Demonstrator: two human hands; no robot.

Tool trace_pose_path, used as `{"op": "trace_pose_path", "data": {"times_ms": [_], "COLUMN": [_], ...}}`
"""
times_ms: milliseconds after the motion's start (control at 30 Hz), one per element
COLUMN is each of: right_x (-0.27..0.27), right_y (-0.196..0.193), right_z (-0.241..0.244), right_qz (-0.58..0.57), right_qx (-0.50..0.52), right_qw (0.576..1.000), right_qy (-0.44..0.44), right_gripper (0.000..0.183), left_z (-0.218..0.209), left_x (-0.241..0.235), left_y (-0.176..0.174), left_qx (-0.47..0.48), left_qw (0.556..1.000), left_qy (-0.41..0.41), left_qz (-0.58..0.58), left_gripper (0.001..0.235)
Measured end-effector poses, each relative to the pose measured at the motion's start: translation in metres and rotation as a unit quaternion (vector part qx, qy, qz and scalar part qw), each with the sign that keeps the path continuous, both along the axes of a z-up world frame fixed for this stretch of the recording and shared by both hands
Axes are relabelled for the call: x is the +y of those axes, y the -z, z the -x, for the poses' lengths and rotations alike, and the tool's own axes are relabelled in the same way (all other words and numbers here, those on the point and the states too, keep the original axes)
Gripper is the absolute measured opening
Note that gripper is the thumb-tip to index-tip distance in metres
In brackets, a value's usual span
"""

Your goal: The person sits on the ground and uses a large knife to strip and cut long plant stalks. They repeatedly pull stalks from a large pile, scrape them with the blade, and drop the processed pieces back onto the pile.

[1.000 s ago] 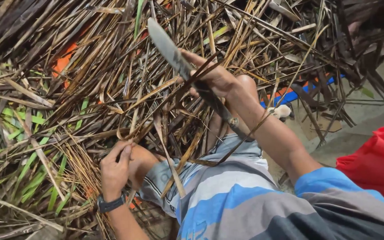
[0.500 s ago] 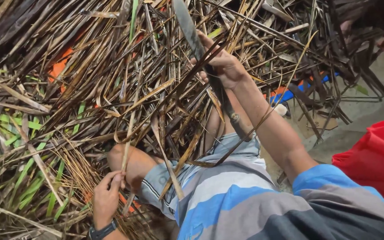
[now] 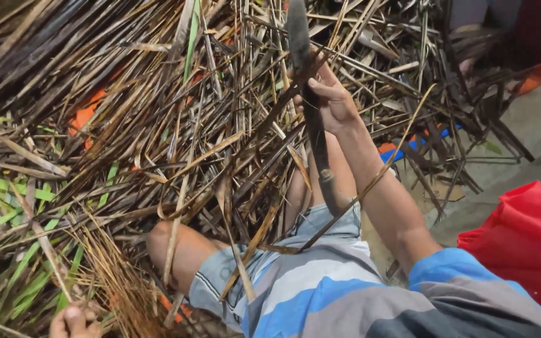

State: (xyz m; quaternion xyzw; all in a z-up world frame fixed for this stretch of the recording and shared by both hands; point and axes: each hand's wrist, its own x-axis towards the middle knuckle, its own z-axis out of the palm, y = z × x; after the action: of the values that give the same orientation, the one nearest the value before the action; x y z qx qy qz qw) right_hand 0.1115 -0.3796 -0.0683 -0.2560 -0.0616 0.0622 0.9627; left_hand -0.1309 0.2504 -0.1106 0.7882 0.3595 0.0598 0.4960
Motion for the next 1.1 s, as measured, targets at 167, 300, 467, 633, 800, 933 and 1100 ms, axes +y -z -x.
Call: {"op": "trace_pose_path", "data": {"times_ms": [167,300,467,633,800,933,1100], "right_x": [0.006,-0.002,-0.044,-0.033,-0.005,0.052,0.091], "right_y": [0.004,-0.013,0.025,0.014,-0.017,-0.058,-0.044], "right_z": [0.002,0.009,-0.008,0.001,0.009,0.032,0.053], "right_qz": [0.262,0.392,0.405,0.354,0.339,0.283,0.221], "right_qx": [0.028,0.058,0.07,-0.052,-0.078,-0.073,-0.031], "right_qw": [0.953,0.891,0.823,0.828,0.862,0.892,0.975], "right_qy": [0.153,0.221,0.392,0.433,0.368,0.344,-0.014], "right_gripper": [0.068,0.026,0.038,0.042,0.04,0.046,0.059], "left_z": [-0.041,-0.066,-0.103,-0.124,-0.126,-0.12,-0.112], "left_x": [-0.106,-0.121,-0.183,-0.249,-0.274,-0.286,-0.307], "left_y": [-0.079,-0.084,-0.113,-0.099,-0.068,-0.057,-0.038], "left_qx": [-0.133,-0.354,-0.404,-0.394,-0.37,-0.364,-0.3], "left_qw": [0.979,0.865,0.863,0.866,0.828,0.791,0.739], "left_qy": [0.021,0.055,-0.029,-0.057,-0.04,-0.028,-0.018], "left_qz": [0.15,0.351,0.3,0.303,0.418,0.491,0.603], "left_gripper": [0.012,0.011,0.007,0.004,0.012,0.014,0.018]}}
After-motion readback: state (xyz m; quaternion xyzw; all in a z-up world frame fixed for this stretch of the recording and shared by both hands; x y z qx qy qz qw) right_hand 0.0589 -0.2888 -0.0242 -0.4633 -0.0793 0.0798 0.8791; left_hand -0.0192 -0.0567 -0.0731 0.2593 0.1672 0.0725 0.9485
